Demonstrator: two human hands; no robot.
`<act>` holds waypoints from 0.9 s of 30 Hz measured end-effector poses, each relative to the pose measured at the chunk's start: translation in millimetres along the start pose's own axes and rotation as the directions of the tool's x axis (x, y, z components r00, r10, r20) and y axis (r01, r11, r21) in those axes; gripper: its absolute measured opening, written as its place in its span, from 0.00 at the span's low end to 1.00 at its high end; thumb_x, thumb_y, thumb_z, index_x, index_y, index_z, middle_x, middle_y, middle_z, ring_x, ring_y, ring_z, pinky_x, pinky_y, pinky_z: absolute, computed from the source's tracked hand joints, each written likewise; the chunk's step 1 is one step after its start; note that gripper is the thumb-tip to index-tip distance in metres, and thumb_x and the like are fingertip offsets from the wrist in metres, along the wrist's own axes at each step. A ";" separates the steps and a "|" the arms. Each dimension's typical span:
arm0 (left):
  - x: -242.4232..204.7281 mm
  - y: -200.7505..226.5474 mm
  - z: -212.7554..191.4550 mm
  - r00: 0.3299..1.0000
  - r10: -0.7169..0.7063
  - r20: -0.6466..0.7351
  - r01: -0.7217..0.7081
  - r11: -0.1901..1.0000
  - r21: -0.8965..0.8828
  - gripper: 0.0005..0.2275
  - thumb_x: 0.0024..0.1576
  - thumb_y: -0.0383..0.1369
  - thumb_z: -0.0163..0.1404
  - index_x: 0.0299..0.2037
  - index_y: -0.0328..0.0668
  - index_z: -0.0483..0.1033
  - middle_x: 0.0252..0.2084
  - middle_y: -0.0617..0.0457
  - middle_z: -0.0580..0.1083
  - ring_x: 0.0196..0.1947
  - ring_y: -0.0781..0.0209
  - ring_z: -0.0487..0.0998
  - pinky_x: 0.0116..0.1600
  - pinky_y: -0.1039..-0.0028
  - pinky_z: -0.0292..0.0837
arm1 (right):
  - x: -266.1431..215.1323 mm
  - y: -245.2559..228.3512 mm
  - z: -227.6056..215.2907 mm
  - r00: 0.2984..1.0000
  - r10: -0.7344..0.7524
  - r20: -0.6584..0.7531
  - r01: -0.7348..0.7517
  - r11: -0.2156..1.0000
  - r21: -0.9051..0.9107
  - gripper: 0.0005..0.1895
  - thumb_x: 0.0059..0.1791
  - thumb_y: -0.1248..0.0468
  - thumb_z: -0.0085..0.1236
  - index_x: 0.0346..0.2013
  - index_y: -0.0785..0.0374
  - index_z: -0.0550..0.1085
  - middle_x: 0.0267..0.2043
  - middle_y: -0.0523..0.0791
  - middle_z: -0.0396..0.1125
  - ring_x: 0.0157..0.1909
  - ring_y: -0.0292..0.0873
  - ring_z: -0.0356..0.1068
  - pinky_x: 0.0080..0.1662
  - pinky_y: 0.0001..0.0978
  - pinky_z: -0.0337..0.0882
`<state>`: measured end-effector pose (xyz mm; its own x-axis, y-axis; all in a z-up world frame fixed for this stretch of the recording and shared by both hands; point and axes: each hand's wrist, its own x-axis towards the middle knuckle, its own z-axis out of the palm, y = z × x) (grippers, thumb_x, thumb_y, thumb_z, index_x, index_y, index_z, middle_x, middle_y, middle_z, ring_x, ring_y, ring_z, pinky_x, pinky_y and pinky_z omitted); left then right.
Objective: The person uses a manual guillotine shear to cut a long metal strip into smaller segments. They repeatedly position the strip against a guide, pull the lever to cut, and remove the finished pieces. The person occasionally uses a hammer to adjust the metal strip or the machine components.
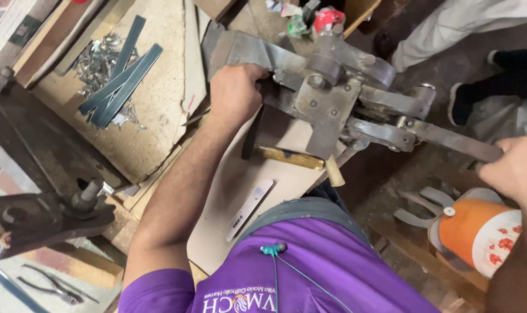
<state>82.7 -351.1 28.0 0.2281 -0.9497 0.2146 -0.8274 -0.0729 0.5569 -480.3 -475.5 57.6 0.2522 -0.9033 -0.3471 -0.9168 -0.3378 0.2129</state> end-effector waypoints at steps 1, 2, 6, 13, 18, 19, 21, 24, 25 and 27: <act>-1.1 -1.2 2.1 1.000 0.006 -0.005 -0.006 1.000 -0.014 0.13 0.47 0.24 0.53 0.39 0.49 0.86 0.36 0.45 0.81 0.36 0.42 0.81 0.43 0.55 0.76 | -0.4 -5.8 -1.2 0.999 -0.005 0.031 0.006 1.000 -0.029 0.21 0.41 0.44 0.67 0.38 0.56 0.85 0.33 0.54 0.77 0.38 0.56 0.79 0.47 0.46 0.78; -5.5 -1.3 4.3 1.000 0.011 -0.010 -0.011 1.000 -0.028 0.13 0.47 0.24 0.53 0.39 0.50 0.86 0.37 0.46 0.81 0.36 0.43 0.82 0.44 0.56 0.77 | 1.2 -11.6 -2.6 0.998 -0.010 0.063 0.014 0.998 -0.059 0.21 0.41 0.44 0.67 0.38 0.55 0.85 0.34 0.54 0.78 0.39 0.56 0.79 0.47 0.47 0.78; -3.6 -1.2 3.6 1.000 0.032 -0.001 -0.032 0.999 -0.014 0.11 0.48 0.25 0.54 0.38 0.48 0.86 0.35 0.45 0.81 0.36 0.42 0.81 0.42 0.55 0.76 | -7.7 -22.0 -19.3 0.989 0.074 0.128 -0.059 0.991 -0.117 0.22 0.40 0.45 0.65 0.42 0.51 0.86 0.37 0.53 0.79 0.42 0.57 0.79 0.49 0.48 0.78; -15.4 -6.2 8.6 0.982 0.149 -0.118 -0.156 0.987 -0.045 0.09 0.50 0.23 0.54 0.38 0.45 0.83 0.36 0.44 0.79 0.39 0.41 0.80 0.45 0.54 0.74 | -49.7 -55.0 -89.7 0.942 -0.245 -0.230 0.289 0.941 0.178 0.32 0.40 0.41 0.69 0.48 0.59 0.79 0.47 0.50 0.75 0.48 0.54 0.75 0.54 0.46 0.74; -18.1 19.0 -19.6 0.969 0.208 -0.130 -0.208 0.978 0.013 0.12 0.49 0.18 0.54 0.42 0.39 0.80 0.40 0.45 0.80 0.42 0.41 0.79 0.47 0.56 0.74 | -88.8 -74.3 -147.9 0.823 -0.259 -0.505 0.434 0.861 0.266 0.27 0.47 0.52 0.71 0.51 0.67 0.75 0.51 0.52 0.73 0.54 0.56 0.74 0.55 0.46 0.73; -20.0 23.7 -28.4 0.958 0.252 -0.138 -0.246 0.967 0.059 0.12 0.47 0.19 0.56 0.41 0.35 0.79 0.38 0.44 0.79 0.39 0.38 0.78 0.45 0.55 0.72 | -84.3 -81.2 -145.9 0.813 -0.288 -0.506 0.434 0.879 0.196 0.28 0.43 0.53 0.72 0.50 0.68 0.77 0.49 0.53 0.73 0.52 0.58 0.74 0.53 0.49 0.72; -18.5 30.1 -29.6 0.949 0.298 -0.103 -0.285 0.951 0.122 0.12 0.45 0.22 0.60 0.39 0.33 0.78 0.36 0.42 0.78 0.37 0.36 0.77 0.43 0.53 0.72 | -69.7 -84.9 -138.2 0.849 -0.311 -0.428 0.380 0.921 0.084 0.32 0.37 0.52 0.73 0.50 0.66 0.79 0.47 0.54 0.74 0.48 0.59 0.74 0.50 0.51 0.73; -22.1 20.6 -14.3 0.967 0.255 -0.020 -0.250 0.958 0.141 0.10 0.47 0.25 0.62 0.39 0.36 0.79 0.36 0.43 0.78 0.38 0.38 0.77 0.45 0.53 0.72 | -42.3 -102.2 -107.4 0.996 -0.043 0.077 0.043 0.999 -0.004 0.27 0.41 0.44 0.71 0.47 0.56 0.81 0.38 0.55 0.76 0.43 0.60 0.76 0.48 0.52 0.75; -22.1 15.3 -7.7 0.975 0.219 -0.027 -0.214 0.969 0.125 0.09 0.50 0.24 0.61 0.40 0.37 0.81 0.37 0.42 0.77 0.38 0.38 0.78 0.44 0.53 0.72 | -43.7 -99.9 -101.4 0.997 -0.040 0.068 0.039 0.999 0.019 0.23 0.42 0.46 0.69 0.46 0.54 0.81 0.38 0.53 0.76 0.44 0.59 0.76 0.48 0.52 0.75; -23.7 8.3 1.2 0.985 0.170 -0.028 -0.165 0.978 0.126 0.06 0.53 0.24 0.60 0.40 0.38 0.82 0.37 0.41 0.77 0.38 0.38 0.78 0.44 0.53 0.72 | -41.3 -96.4 -100.1 0.999 -0.040 0.036 0.038 0.997 0.061 0.16 0.45 0.50 0.65 0.44 0.50 0.83 0.38 0.51 0.77 0.45 0.57 0.77 0.48 0.52 0.75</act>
<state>69.8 -329.5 26.6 0.0986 -0.9392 0.3290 -0.9115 0.0475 0.4085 -371.4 -432.1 142.8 0.2777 -0.8789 -0.3877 -0.9238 -0.3550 0.1430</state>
